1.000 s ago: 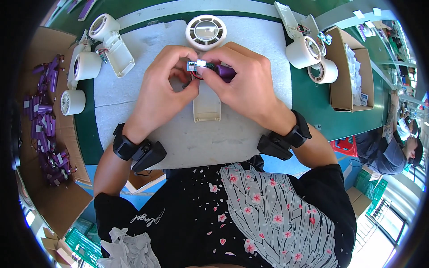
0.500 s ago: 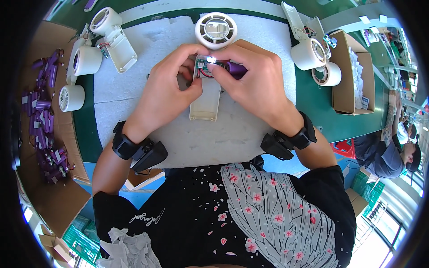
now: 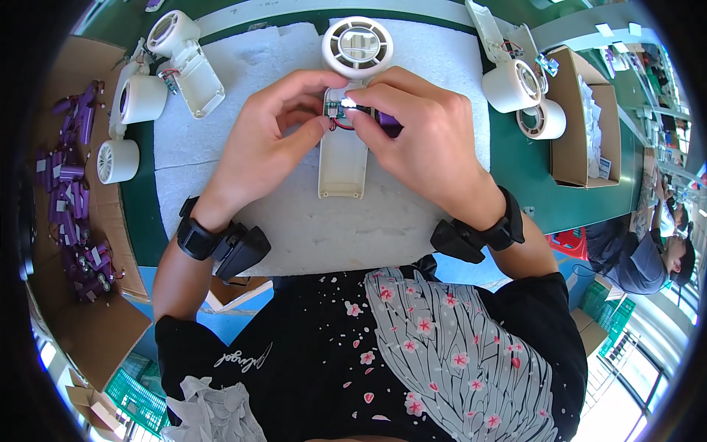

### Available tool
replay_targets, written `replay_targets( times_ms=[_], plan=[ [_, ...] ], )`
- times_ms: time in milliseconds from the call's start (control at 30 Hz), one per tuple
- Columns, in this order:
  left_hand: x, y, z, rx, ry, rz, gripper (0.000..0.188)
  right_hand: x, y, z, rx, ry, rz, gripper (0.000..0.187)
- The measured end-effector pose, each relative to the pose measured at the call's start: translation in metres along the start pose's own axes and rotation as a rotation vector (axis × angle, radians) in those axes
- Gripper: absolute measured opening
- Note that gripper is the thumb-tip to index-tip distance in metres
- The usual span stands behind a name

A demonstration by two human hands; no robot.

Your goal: The person assembles a handheld fan by connecting a battery pack to a circuit board and pressing them into the fan housing. The person then places the unit on a conveyor belt and repeats the process with another fan.

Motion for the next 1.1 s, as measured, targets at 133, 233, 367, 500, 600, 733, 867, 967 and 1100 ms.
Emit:
replay_targets(
  times_ms=[133, 233, 367, 500, 600, 733, 867, 967, 1100],
  plan=[
    [0.001, -0.001, 0.001, -0.021, -0.014, 0.035, 0.035, 0.000, -0.003, 0.002, -0.011, -0.003, 0.034, 0.019],
    [0.001, -0.001, 0.001, -0.043, -0.053, 0.021, 0.037, 0.000, -0.005, 0.002, -0.021, -0.007, 0.059, 0.019],
    [0.004, -0.001, 0.001, -0.075, -0.123, -0.018, 0.042, 0.001, -0.007, 0.002, -0.036, -0.015, 0.078, 0.020],
    [0.005, -0.001, 0.002, -0.087, -0.133, -0.011, 0.042, 0.001, -0.010, 0.002, -0.069, -0.013, 0.104, 0.020],
    [0.004, -0.003, 0.001, -0.088, -0.127, -0.028, 0.042, 0.001, -0.011, 0.002, -0.089, -0.009, 0.131, 0.020],
    [0.005, -0.005, 0.003, -0.099, -0.114, 0.000, 0.041, 0.000, -0.015, 0.003, -0.108, -0.003, 0.170, 0.020],
    [0.006, -0.004, 0.002, -0.120, -0.134, 0.006, 0.040, -0.001, -0.017, 0.003, -0.117, 0.006, 0.205, 0.020],
    [0.006, -0.002, 0.002, -0.118, -0.137, 0.054, 0.040, 0.001, -0.018, 0.003, -0.106, -0.008, 0.231, 0.019],
    [0.005, 0.001, 0.002, -0.085, -0.119, 0.044, 0.040, 0.002, -0.020, 0.002, -0.118, -0.027, 0.282, 0.018]
  ],
)
Point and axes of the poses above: each hand's wrist, its own z-axis away from the middle knuckle, its own x-axis out of the palm, y = z × x, the point moved 9 cm from there along -z, towards the middle knuckle, and after that the axes turned 13 degrees about -z, right-handed, at the moved point
